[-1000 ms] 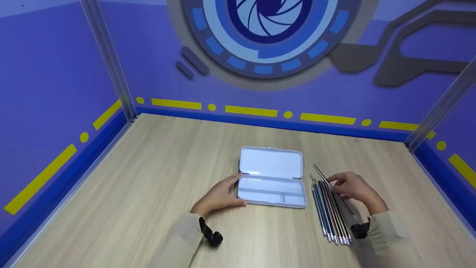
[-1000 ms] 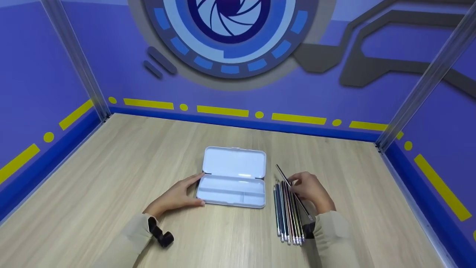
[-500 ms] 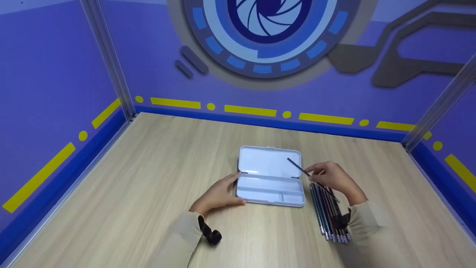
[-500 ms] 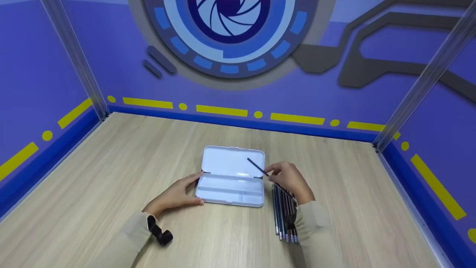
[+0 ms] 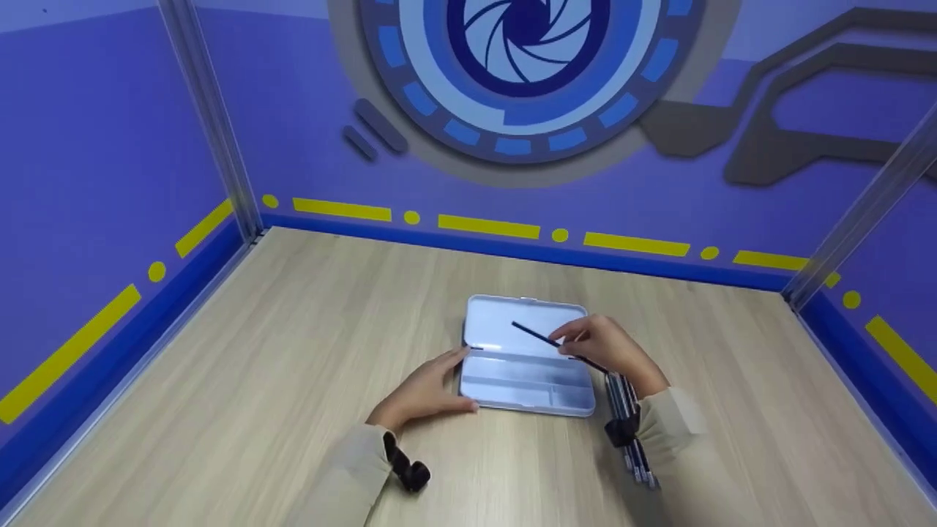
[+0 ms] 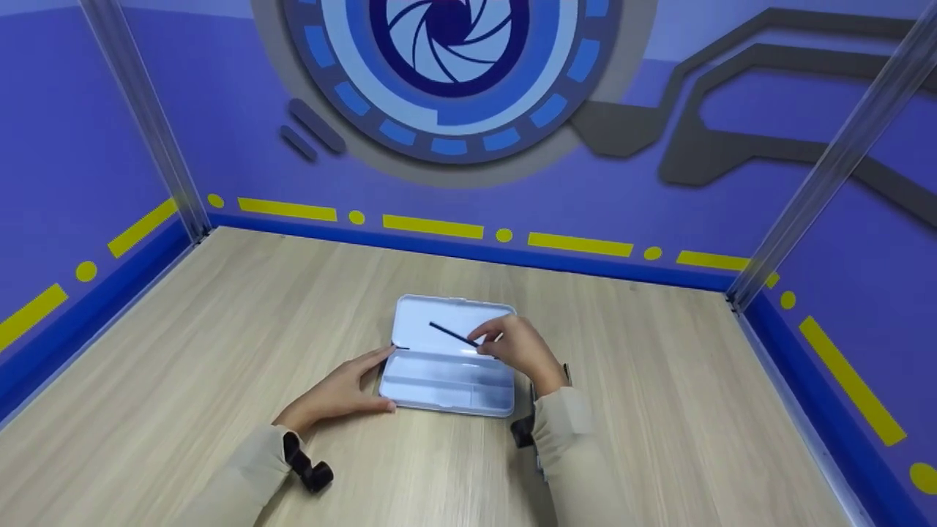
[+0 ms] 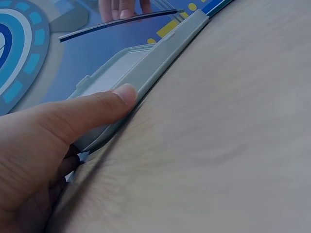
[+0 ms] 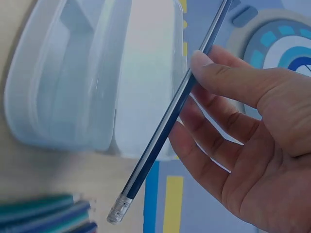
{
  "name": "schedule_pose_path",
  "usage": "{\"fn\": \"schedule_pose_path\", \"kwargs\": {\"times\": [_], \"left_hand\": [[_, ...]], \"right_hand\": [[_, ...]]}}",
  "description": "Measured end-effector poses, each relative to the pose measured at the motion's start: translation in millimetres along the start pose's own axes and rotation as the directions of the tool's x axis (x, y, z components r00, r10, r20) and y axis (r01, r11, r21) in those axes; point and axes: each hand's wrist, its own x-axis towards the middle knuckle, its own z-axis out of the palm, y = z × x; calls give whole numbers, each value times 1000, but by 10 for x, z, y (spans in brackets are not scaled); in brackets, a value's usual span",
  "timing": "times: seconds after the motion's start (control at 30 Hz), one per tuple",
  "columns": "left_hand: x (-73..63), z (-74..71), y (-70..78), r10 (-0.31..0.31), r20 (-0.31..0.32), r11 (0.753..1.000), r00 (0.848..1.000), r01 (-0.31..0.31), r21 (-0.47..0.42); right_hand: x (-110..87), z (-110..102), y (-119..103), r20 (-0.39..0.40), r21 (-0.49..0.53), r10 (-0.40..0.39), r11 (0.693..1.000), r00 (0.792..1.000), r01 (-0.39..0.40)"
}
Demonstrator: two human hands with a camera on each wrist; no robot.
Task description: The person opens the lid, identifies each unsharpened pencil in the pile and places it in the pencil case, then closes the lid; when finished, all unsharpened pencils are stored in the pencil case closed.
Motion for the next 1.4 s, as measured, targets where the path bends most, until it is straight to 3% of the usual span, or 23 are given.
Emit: {"fn": "schedule_pose_path", "kwargs": {"times": [0.27,0.63,1.1,1.4], "left_hand": [[-5,-14,23,-8,-1,1000,1000,8,-19],[-16,18,-3,-12,-2,1000,1000,12,2],[-1,-6,-10,12,-10,1000,1000,-12,0],[-7,-8,-12,4,-12,1000,1000,-4,-8]], "right_hand": [[145,128,-173,41,23,-34,999,999,33],[237,360,-218,114,11,-48,999,992,47],[270,610,-244,23,-197,61,979,998,-55],[291,672,-230,-8,-257,47,965,999,-47]]}}
